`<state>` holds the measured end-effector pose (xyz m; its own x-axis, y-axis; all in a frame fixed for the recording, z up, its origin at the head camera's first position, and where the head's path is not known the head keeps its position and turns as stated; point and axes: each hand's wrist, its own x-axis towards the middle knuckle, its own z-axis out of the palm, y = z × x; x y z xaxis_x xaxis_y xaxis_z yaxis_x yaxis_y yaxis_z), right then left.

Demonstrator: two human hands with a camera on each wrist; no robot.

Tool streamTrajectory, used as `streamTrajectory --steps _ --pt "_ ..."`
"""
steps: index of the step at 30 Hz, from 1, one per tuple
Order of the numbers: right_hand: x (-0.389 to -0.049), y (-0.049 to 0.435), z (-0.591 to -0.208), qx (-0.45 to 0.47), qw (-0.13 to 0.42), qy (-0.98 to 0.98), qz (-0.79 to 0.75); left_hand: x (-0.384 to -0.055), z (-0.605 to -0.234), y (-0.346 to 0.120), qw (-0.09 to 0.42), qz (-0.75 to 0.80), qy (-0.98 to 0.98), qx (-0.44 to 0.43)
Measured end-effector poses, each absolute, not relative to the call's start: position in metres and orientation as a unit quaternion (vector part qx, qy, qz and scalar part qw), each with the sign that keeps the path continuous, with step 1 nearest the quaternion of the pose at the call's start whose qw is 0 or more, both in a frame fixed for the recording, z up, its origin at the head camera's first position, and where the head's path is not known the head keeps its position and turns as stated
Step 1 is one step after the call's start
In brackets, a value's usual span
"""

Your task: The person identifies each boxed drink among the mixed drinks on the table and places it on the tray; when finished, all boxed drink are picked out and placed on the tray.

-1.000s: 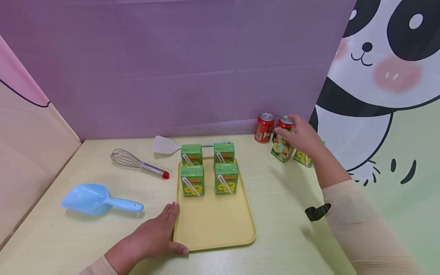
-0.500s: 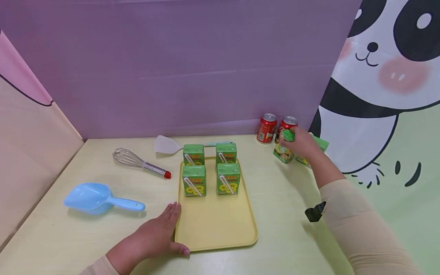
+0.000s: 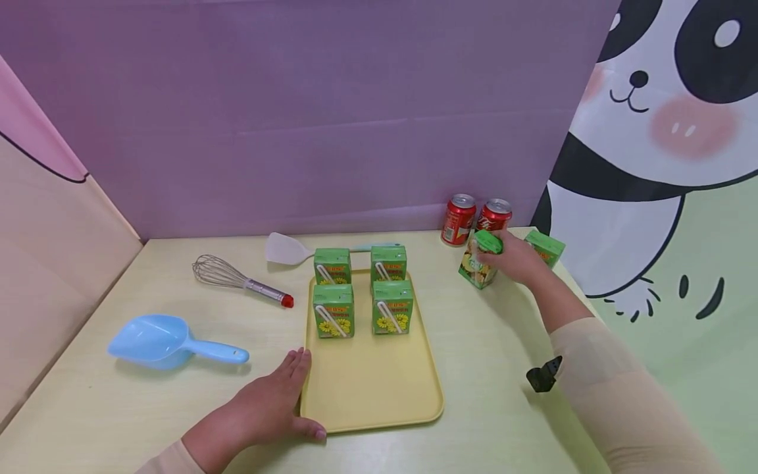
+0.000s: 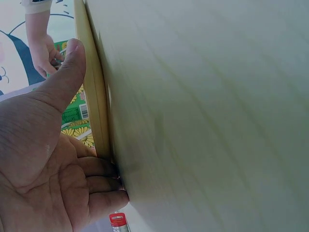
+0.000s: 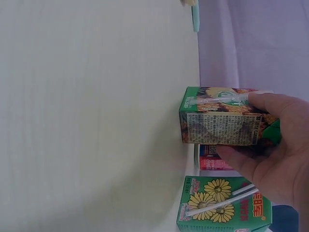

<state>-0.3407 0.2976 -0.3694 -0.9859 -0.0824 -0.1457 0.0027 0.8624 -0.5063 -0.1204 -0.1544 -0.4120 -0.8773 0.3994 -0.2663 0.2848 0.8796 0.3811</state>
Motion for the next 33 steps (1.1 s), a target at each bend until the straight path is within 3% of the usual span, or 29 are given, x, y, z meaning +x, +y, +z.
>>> streamTrajectory --steps 17,28,33 --pt "-0.294 0.280 -0.358 -0.077 0.056 0.968 -0.231 -0.120 -0.415 -0.154 0.178 0.174 0.953 0.171" --pt "-0.254 0.264 -0.338 -0.116 0.032 0.965 -0.233 -0.117 -0.424 -0.160 0.145 0.196 0.957 0.155" --pt "-0.236 0.257 -0.332 -0.136 0.026 0.963 -0.233 -0.116 -0.422 -0.161 0.153 0.207 0.954 0.151"
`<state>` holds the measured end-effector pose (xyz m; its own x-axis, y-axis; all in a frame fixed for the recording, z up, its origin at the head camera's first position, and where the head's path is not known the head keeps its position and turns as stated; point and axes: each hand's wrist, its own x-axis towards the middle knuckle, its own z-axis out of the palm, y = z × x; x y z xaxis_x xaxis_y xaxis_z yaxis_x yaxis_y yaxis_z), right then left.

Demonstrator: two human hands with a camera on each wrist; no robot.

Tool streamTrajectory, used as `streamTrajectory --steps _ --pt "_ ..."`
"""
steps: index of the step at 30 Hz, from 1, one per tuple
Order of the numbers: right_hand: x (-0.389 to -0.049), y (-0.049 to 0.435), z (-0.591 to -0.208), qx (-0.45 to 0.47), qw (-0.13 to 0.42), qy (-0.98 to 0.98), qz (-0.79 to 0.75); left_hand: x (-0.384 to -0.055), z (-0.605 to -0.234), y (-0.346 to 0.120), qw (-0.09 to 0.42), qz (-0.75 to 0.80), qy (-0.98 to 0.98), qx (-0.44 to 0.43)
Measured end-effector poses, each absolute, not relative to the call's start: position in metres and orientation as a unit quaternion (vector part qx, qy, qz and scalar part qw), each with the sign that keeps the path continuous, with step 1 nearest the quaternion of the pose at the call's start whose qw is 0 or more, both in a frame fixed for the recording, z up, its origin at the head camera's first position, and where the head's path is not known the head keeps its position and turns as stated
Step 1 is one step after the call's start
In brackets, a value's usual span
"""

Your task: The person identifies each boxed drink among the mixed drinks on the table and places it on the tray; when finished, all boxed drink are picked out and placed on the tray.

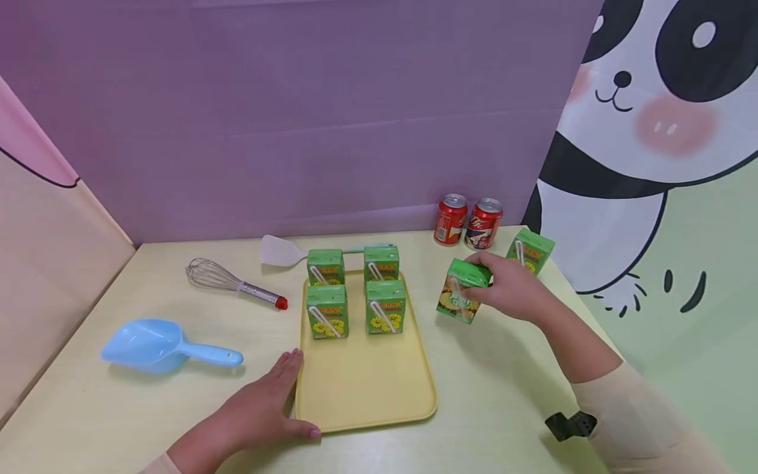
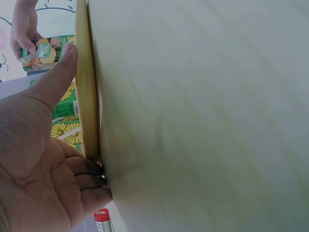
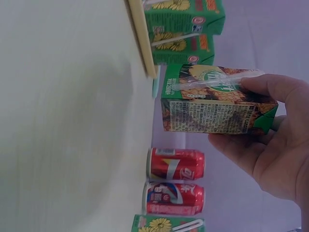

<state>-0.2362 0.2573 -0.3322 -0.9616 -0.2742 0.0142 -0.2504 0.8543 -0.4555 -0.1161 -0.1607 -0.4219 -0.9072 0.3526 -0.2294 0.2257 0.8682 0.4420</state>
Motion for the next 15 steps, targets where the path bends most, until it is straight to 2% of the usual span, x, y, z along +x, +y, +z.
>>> streamTrajectory --steps 15 --pt "-0.196 0.213 -0.326 -0.203 0.068 0.935 -0.283 -0.119 -0.418 -0.168 0.163 0.225 0.950 0.145"
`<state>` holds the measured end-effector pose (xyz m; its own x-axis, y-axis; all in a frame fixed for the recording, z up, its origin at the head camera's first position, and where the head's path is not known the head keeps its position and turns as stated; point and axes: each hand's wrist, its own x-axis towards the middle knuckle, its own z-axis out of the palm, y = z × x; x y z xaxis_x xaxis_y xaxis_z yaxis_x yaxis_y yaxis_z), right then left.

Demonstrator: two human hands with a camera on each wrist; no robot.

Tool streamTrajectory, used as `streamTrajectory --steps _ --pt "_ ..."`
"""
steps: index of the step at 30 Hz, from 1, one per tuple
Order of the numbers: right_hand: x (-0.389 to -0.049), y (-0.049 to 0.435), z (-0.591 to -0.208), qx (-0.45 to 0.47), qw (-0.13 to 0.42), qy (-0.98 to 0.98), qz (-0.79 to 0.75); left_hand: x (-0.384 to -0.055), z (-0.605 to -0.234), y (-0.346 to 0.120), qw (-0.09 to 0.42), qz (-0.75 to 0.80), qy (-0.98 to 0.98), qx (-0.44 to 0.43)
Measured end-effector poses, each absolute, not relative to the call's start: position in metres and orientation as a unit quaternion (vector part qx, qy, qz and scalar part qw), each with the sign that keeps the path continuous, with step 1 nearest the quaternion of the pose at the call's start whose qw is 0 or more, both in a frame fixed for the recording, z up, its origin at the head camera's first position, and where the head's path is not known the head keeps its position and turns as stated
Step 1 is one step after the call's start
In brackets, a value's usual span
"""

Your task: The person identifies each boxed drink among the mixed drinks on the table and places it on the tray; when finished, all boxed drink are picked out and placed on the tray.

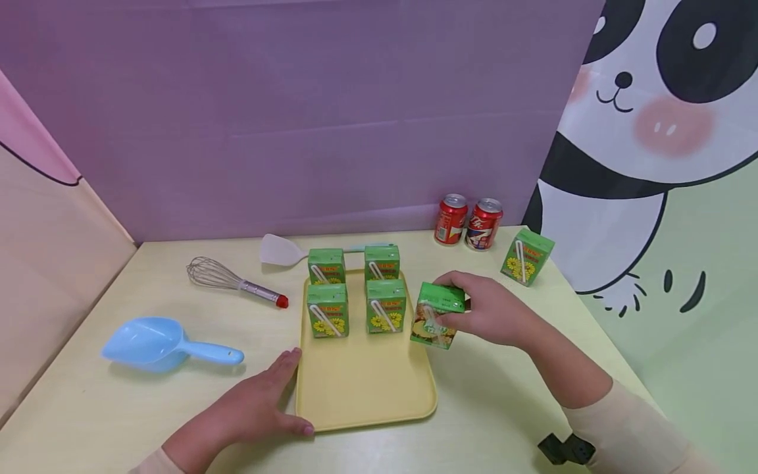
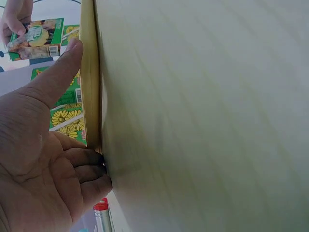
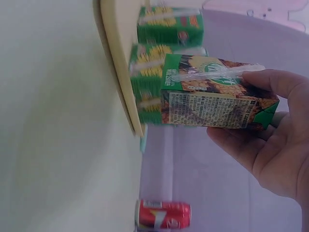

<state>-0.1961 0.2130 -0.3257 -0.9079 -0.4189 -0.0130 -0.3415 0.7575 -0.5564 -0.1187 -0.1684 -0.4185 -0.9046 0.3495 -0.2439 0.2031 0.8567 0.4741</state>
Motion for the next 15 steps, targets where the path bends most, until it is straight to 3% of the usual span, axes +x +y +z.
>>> streamTrajectory --steps 15 --pt "-0.177 0.142 -0.347 -0.305 0.083 0.911 -0.265 -0.119 -0.417 -0.169 0.160 0.223 0.948 0.162"
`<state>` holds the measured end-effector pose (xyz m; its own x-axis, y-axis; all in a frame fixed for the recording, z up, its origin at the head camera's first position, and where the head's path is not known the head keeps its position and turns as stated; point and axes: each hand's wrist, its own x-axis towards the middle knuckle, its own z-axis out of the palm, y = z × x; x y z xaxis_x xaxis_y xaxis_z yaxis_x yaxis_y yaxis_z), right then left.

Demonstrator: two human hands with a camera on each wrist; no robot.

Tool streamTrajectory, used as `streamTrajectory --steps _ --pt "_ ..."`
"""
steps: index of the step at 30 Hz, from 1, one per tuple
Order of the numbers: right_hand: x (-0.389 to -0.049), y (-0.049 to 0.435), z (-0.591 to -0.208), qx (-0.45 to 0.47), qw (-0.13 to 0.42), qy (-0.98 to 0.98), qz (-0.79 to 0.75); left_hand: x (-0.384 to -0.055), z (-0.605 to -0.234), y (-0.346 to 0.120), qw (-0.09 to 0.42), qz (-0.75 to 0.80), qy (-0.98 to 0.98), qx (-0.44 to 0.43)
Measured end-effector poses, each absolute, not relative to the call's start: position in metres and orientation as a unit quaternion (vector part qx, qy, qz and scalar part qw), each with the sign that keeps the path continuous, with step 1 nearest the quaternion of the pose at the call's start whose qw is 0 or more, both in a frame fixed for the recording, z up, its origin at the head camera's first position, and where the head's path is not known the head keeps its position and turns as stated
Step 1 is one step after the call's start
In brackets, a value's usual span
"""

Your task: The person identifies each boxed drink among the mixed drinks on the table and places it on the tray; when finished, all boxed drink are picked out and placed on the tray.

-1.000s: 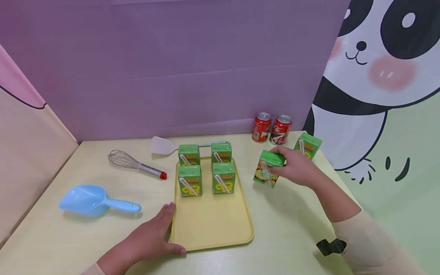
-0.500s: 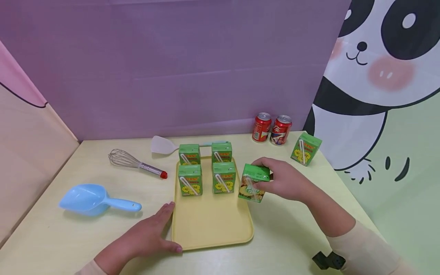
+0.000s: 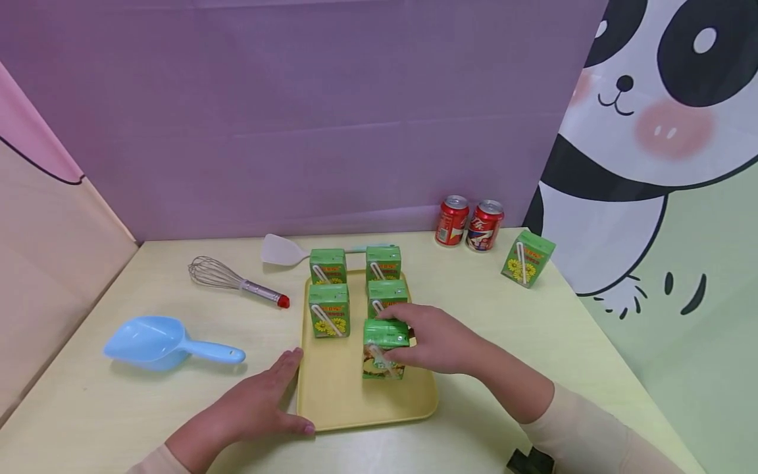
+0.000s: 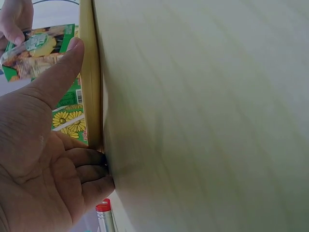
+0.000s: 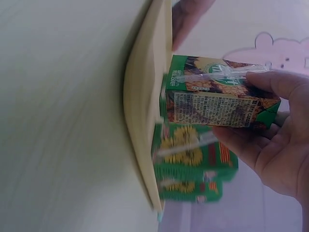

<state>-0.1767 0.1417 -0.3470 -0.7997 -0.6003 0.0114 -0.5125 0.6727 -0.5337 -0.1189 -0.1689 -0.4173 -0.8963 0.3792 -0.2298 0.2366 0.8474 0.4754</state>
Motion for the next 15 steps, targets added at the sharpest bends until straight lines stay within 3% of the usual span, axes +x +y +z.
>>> streamTrajectory --steps 15 --pt "-0.179 0.084 -0.355 -0.366 0.085 0.902 -0.212 -0.118 -0.416 -0.167 0.169 0.223 0.948 0.154"
